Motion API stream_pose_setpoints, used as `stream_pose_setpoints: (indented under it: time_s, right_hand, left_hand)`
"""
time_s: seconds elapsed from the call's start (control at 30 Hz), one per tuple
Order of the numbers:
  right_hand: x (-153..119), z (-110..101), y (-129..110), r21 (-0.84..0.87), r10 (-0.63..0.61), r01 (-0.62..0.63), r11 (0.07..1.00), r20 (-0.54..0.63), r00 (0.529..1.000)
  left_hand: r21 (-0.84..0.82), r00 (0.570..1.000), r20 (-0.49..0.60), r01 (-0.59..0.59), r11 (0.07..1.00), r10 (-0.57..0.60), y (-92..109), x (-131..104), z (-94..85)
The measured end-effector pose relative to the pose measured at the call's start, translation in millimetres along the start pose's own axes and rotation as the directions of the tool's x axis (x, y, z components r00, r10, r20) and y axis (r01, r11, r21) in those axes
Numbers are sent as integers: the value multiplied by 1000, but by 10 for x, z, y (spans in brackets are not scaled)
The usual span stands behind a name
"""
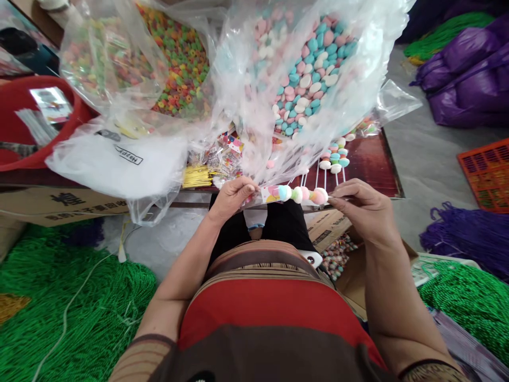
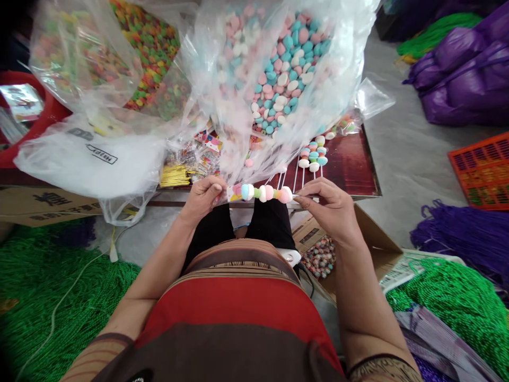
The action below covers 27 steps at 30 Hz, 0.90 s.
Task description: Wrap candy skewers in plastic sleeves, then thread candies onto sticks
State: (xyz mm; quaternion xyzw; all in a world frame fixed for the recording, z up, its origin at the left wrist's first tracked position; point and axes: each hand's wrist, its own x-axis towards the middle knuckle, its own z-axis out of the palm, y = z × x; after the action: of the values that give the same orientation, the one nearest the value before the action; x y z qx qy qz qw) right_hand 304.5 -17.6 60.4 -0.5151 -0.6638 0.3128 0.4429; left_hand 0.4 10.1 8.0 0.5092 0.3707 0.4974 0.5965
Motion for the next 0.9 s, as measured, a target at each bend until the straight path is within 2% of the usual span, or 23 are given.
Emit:
stream_pose_setpoints:
  time_s: [0.17,0.27,0.33,0.43,0.47,0.5,0.53,0.6,0.67,0.77,0.83,0.9]
  right_hand:
    - [-10,-32,-118,-182,-119,115,977,-14,993]
    - [-15,2,-141,-207,-145,139,968,-13,989]
    - [-15,32,-150,-214,-155,147,966,-23,988]
    - [-4,59,-159,-237,-165,154,959,-28,986]
    - [4,60,-160,-253,-167,157,955,-17,986]
    - [16,56,-160,-274,-173,166,947,1,985]
    - [29,49,-159,-300,-181,179,937,23,983]
    - [59,33,-154,-354,-203,216,910,72,976]
    - [81,28,-145,-390,-218,247,887,118,969]
    - [87,76,-126,-367,-189,229,902,140,972]
    - [73,154,-113,-313,-118,155,937,133,984]
    - [53,263,-99,-241,-11,42,969,131,991]
  left_hand:
    - [136,997,73,-8,991,-2,81,-11,2]
    - [213,981,159,75,974,-110,200,5,14]
    - [279,930,280,157,947,-237,296,41,7]
    - [365,791,472,228,903,-390,451,128,-15]
    - [385,762,500,230,894,-411,504,159,-19]
    - [411,755,503,219,885,-421,559,187,-20]
    - [446,767,486,194,874,-419,615,211,-16]
    - [539,813,438,104,836,-383,728,244,10]
    - [667,843,414,-24,745,-343,839,257,63]
    - [846,861,411,-238,478,-299,963,258,182]
    - [885,868,442,-379,272,-227,992,262,261]
    - [865,854,502,-491,105,-135,980,274,319]
